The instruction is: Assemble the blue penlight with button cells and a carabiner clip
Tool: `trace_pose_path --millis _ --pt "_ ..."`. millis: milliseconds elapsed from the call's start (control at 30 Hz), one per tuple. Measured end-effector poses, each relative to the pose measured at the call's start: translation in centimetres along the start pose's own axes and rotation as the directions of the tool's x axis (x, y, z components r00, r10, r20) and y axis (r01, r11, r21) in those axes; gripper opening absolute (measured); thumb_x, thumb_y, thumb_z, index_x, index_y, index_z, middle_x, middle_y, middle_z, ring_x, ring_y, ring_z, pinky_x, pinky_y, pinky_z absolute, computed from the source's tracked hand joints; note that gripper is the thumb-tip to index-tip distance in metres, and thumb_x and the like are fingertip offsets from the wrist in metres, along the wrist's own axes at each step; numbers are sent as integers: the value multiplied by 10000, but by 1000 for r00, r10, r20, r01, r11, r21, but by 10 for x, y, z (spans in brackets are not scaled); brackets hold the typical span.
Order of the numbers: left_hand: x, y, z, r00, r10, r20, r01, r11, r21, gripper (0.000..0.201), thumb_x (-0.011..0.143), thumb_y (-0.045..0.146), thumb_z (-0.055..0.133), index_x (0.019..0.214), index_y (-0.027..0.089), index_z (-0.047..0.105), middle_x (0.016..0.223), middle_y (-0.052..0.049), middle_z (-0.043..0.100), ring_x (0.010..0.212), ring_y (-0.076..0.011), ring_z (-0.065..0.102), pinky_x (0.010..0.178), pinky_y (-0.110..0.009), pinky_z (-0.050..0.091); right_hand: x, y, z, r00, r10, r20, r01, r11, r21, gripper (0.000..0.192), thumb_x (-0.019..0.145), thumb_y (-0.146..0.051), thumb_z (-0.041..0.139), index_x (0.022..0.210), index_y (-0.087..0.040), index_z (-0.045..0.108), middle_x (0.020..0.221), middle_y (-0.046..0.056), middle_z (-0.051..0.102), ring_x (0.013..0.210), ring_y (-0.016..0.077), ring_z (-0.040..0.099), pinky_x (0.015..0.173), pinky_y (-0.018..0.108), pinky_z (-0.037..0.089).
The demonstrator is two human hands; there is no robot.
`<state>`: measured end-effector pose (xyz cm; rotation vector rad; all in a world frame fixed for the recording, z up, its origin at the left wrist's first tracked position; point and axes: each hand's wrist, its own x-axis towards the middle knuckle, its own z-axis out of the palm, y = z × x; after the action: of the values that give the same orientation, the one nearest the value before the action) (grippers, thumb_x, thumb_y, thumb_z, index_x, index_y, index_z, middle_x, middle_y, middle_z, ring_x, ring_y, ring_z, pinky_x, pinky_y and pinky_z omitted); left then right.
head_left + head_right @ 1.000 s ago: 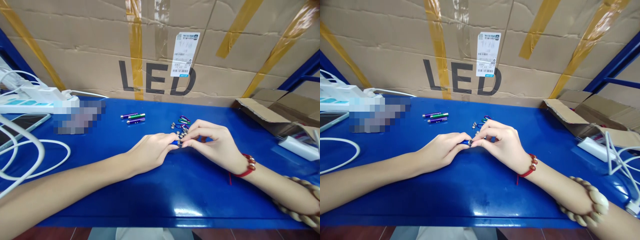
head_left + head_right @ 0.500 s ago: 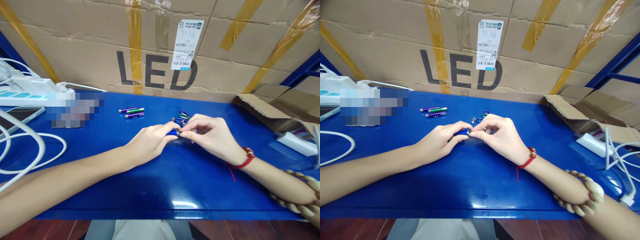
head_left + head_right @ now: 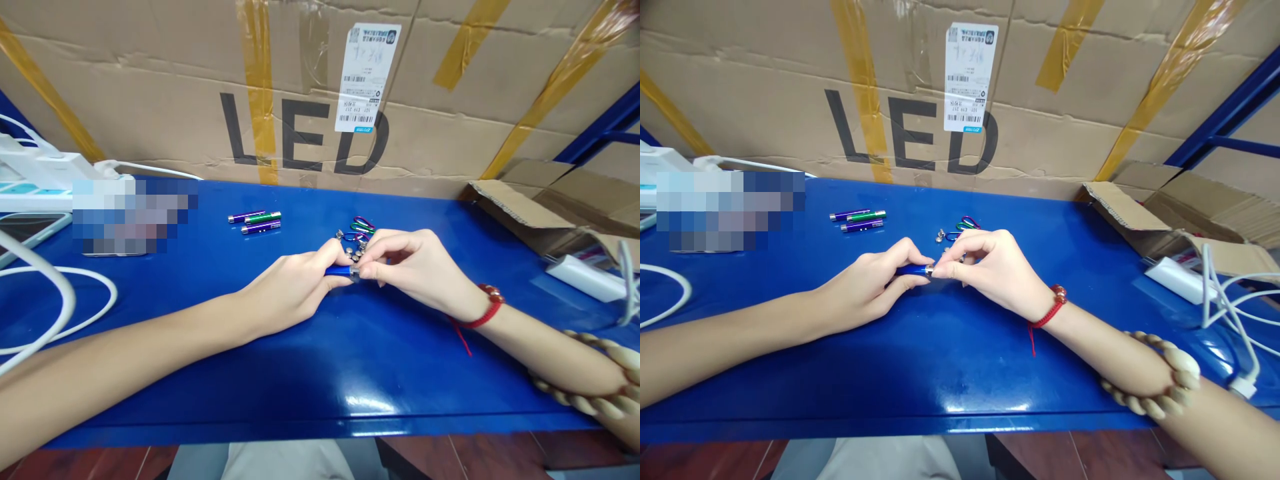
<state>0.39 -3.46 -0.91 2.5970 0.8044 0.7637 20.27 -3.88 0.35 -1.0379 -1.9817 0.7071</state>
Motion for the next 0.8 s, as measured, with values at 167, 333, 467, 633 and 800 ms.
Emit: trace_pose_path --millis 167,333,467,633,800 --pt "0 -1 1 998 61 12 -61 995 72 19 897 192 405 879 186 409 839 -15 601 759 -155 613 607 -202 418 -1 -4 2 998 51 39 -53 998 46 137 667 -280 740 628 -162 682 663 11 604 577 100 521 522 209 412" --pt "1 -3 2 982 179 -60 -167 972 168 105 898 164 403 795 173 423 750 -5 570 652 -134 563 580 -199 397 -2 -9 4 973 221 60 -228 956 182 195 597 -280 780 560 -140 651 588 -13 554 486 61 462 456 179 374" --pt "0 -3 1 987 156 -39 -148 976 162 105 906 166 391 868 154 488 795 -24 594 712 -147 577 624 -218 426 -2 -13 5 922 369 121 -388 884 262 269 542 -311 802 517 -121 613 492 -33 496 427 41 399 393 167 303" --pt "1 -1 -1 996 91 3 -91 993 72 173 916 178 391 1044 176 507 974 -31 631 889 -162 595 756 -245 452 0 -12 4 894 419 159 -447 858 254 320 590 -397 764 551 -112 621 488 -25 501 430 40 395 392 167 289" --pt "3 -3 0 999 40 -36 -39 998 44 226 923 203 379 1093 147 517 1125 -65 602 1007 -176 572 860 -270 442 3 -8 2 908 386 164 -417 872 256 346 593 -432 757 592 -110 629 496 -28 492 437 44 406 400 161 311"
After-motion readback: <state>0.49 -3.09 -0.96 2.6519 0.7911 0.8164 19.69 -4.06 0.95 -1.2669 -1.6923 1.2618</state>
